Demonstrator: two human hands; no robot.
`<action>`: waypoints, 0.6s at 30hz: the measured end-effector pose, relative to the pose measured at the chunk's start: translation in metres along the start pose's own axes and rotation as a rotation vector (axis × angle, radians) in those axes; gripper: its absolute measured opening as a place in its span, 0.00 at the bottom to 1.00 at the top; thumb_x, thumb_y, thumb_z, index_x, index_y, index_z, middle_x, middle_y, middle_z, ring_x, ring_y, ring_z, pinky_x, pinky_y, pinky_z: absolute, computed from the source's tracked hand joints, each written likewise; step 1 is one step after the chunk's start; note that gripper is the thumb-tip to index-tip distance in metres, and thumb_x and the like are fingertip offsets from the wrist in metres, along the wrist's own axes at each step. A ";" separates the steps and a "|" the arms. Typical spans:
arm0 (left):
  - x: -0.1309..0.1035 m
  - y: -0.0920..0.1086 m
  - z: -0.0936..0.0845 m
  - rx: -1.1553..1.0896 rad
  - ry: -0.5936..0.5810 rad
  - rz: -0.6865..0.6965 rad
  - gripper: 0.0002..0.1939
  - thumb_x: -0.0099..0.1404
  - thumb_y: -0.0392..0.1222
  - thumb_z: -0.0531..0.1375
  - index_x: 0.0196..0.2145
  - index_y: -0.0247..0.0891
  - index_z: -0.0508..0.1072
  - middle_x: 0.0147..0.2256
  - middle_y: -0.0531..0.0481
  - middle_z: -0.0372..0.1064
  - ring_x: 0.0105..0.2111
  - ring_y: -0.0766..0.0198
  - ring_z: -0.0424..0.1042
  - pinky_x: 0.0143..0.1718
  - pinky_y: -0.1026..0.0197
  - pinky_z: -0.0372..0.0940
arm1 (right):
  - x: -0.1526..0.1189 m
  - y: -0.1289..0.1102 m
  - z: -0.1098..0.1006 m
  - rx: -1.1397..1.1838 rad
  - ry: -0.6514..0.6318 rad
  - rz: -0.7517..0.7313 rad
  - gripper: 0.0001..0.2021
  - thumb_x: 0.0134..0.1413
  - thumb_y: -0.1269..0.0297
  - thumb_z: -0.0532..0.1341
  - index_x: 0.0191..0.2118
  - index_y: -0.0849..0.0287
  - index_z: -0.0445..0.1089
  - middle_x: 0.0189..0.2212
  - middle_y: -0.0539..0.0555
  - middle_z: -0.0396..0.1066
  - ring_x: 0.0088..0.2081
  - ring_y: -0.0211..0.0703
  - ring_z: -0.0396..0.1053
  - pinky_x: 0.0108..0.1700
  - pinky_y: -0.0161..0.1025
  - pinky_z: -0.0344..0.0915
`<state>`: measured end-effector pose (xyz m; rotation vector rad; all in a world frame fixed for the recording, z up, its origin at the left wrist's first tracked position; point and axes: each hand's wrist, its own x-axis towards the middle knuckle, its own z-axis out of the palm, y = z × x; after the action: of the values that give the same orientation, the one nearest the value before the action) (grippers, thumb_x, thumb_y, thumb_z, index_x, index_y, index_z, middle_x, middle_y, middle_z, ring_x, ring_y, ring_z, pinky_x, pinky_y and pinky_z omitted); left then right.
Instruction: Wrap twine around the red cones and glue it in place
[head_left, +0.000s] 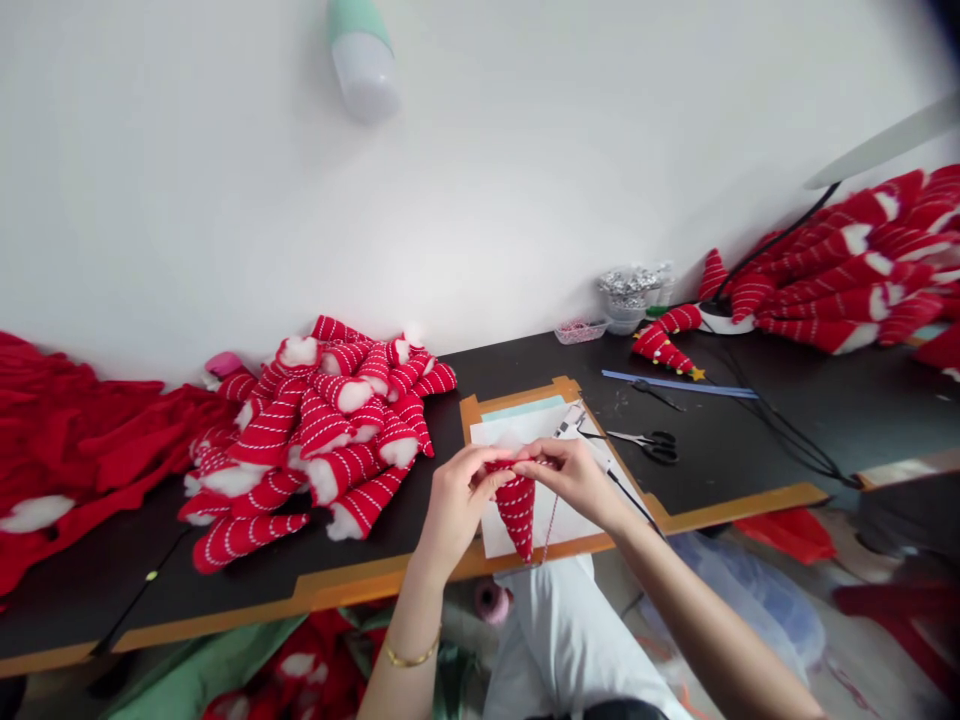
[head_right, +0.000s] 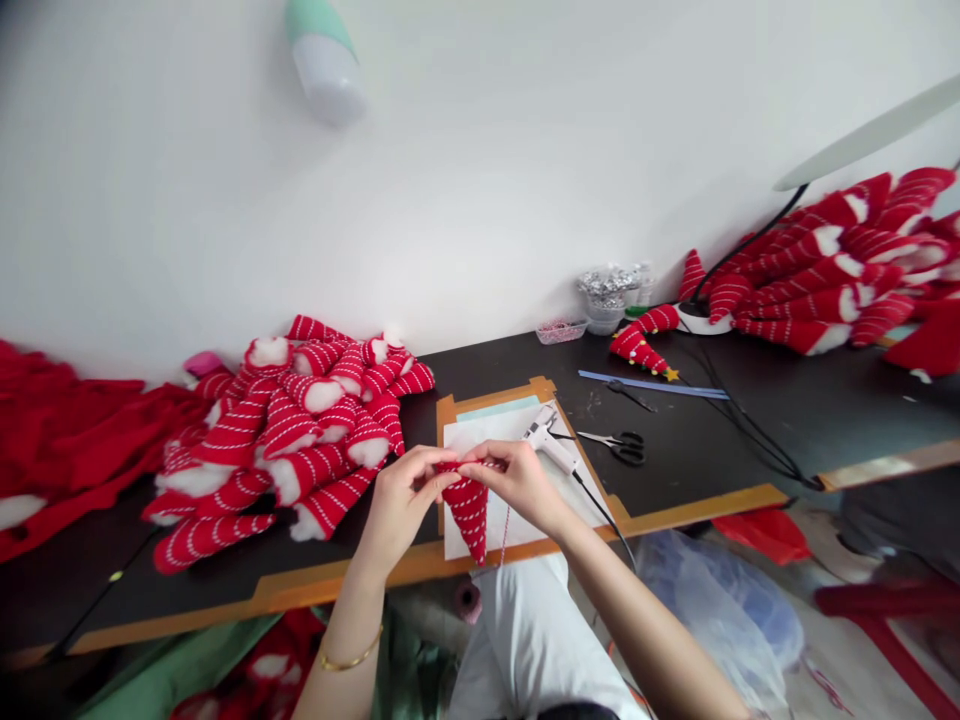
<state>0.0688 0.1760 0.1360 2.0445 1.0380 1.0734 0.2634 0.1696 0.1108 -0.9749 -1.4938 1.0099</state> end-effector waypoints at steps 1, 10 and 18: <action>0.000 0.001 -0.001 0.001 -0.011 -0.008 0.08 0.67 0.36 0.65 0.44 0.42 0.80 0.37 0.53 0.76 0.26 0.70 0.71 0.28 0.69 0.67 | -0.001 0.001 0.000 -0.016 -0.002 -0.017 0.15 0.58 0.51 0.68 0.34 0.60 0.79 0.29 0.55 0.80 0.30 0.43 0.72 0.33 0.36 0.64; -0.002 -0.003 0.001 0.186 0.011 0.082 0.07 0.68 0.31 0.63 0.41 0.40 0.79 0.39 0.50 0.77 0.37 0.63 0.77 0.43 0.63 0.71 | -0.007 0.002 0.000 -0.177 0.040 -0.066 0.13 0.61 0.54 0.66 0.40 0.59 0.80 0.22 0.49 0.69 0.24 0.37 0.62 0.29 0.34 0.60; 0.002 -0.033 -0.008 0.304 0.118 0.110 0.07 0.70 0.31 0.60 0.39 0.39 0.78 0.38 0.49 0.77 0.39 0.61 0.77 0.45 0.60 0.71 | -0.052 -0.026 -0.044 0.224 -0.021 0.219 0.19 0.55 0.49 0.70 0.43 0.59 0.75 0.20 0.42 0.57 0.14 0.26 0.46 0.15 0.29 0.43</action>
<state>0.0507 0.1960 0.1152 2.3247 1.2236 1.1625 0.3122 0.1174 0.1240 -0.9823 -1.2762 1.3181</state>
